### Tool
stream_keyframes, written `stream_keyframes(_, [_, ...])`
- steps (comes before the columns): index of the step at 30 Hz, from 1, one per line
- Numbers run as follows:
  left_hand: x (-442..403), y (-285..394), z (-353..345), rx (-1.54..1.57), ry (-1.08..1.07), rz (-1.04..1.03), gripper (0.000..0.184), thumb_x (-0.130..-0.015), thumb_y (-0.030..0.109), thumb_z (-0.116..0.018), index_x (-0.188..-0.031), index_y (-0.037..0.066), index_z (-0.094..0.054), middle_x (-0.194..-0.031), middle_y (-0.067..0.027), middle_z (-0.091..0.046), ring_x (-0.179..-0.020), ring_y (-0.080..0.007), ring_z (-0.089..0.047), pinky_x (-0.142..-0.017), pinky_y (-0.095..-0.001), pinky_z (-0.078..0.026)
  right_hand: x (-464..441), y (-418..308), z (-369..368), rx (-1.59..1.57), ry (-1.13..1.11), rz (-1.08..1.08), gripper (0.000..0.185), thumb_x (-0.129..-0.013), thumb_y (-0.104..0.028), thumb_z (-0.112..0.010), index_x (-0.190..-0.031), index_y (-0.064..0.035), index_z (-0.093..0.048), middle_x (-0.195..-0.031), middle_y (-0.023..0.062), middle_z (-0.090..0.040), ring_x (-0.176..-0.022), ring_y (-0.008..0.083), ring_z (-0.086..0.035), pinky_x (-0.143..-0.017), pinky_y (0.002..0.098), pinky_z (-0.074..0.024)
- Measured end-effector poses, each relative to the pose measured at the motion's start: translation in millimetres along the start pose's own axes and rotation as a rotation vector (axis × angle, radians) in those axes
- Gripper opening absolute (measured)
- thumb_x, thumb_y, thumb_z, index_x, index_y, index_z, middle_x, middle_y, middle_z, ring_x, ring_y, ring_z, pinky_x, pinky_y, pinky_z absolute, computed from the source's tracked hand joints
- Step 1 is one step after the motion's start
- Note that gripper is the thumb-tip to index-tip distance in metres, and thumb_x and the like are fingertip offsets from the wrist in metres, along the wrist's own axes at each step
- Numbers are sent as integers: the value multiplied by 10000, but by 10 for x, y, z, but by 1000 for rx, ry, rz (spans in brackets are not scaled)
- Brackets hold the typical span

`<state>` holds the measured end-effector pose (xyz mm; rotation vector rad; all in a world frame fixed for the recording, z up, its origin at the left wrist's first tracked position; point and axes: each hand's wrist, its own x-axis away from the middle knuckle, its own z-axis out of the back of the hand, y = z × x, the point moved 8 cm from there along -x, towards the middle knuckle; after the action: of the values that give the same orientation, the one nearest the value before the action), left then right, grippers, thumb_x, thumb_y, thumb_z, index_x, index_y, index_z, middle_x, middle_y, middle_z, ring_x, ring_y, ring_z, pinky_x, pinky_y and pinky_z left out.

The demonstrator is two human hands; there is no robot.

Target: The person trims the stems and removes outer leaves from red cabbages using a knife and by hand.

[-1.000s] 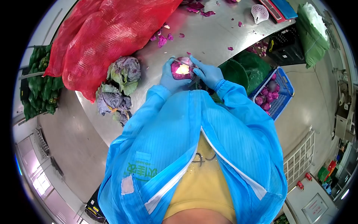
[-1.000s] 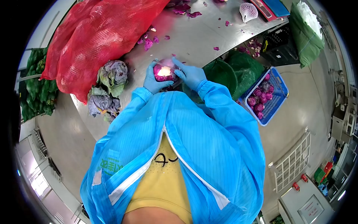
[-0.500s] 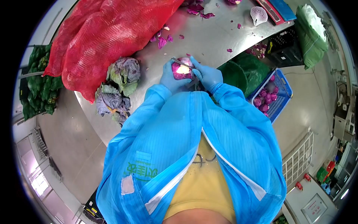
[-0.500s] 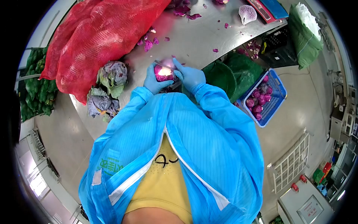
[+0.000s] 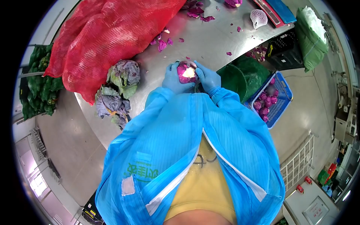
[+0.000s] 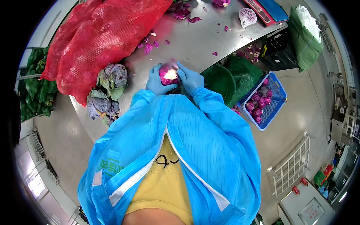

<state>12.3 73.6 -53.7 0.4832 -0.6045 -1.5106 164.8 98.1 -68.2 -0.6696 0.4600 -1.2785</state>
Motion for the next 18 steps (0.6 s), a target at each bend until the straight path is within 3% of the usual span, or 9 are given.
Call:
stream_keyframes(1, [19, 7, 8, 28, 1, 21, 995, -528, 381, -814, -1300, 23, -298, -1253, -208, -345, -1149, -360, -418, -972, -393, -392, 25, 46, 24, -204, 64, -52, 424, -906, -494, -364, -1191, -245, -557, -979, 135, -632, -884, 343, -597, -738, 417, -476])
stream_keyframes(5, [40, -44, 5, 88, 37, 87, 1013, -516, 362, -821, -1309, 30, -285, -1256, -214, -340, -1146, -372, -419, -969, -396, -396, -53, 120, -35, -165, 52, -134, 420, -902, -491, -380, -1142, -218, -591, -997, 146, -627, -903, 353, -594, -762, 421, -473])
stream_keyframes(10, [50, -50, -1, 112, 22, 60, 1023, -513, 448, -785, -1302, 19, -294, -1272, -226, -336, -1157, -378, -413, -973, -396, -396, -160, 74, -29, -127, -56, -194, 445, -831, -527, -492, -1030, -152, -625, -883, 163, -638, -843, 361, -602, -723, 437, -473])
stream_keyframes(12, [77, -135, -35, 136, 13, 58, 1028, -517, 448, -787, -1304, 19, -284, -1277, -221, -328, -1157, -375, -414, -975, -393, -394, -196, 144, -68, -186, 22, -188, 424, -813, -509, -528, -984, -134, -628, -857, 164, -637, -828, 362, -603, -711, 435, -474])
stream_keyframes(14, [103, -169, -35, 215, 91, -70, 1019, -521, 413, -800, -1303, 21, -277, -1278, -217, -320, -1158, -374, -412, -980, -394, -387, -308, 292, -114, -243, 98, -180, 406, -795, -490, -563, -939, -117, -631, -831, 164, -636, -813, 363, -604, -699, 432, -476])
stream_keyframes(16, [148, -178, -43, 174, 74, -91, 1012, -517, 374, -818, -1298, 20, -281, -1276, -214, -323, -1167, -374, -402, -986, -396, -379, -396, 631, -122, -97, 163, -299, 379, -773, -441, -608, -879, -77, -628, -805, 166, -636, -793, 356, -613, -682, 419, -481])
stream_keyframes(18, [163, -285, -55, 338, 111, -93, 1032, -501, 353, -836, -1300, 18, -276, -1276, -209, -324, -1174, -373, -397, -992, -397, -372, -351, 937, -70, -95, 132, -406, 392, -751, -434, -637, -901, -72, -620, -828, 162, -640, -802, 346, -618, -693, 411, -483])
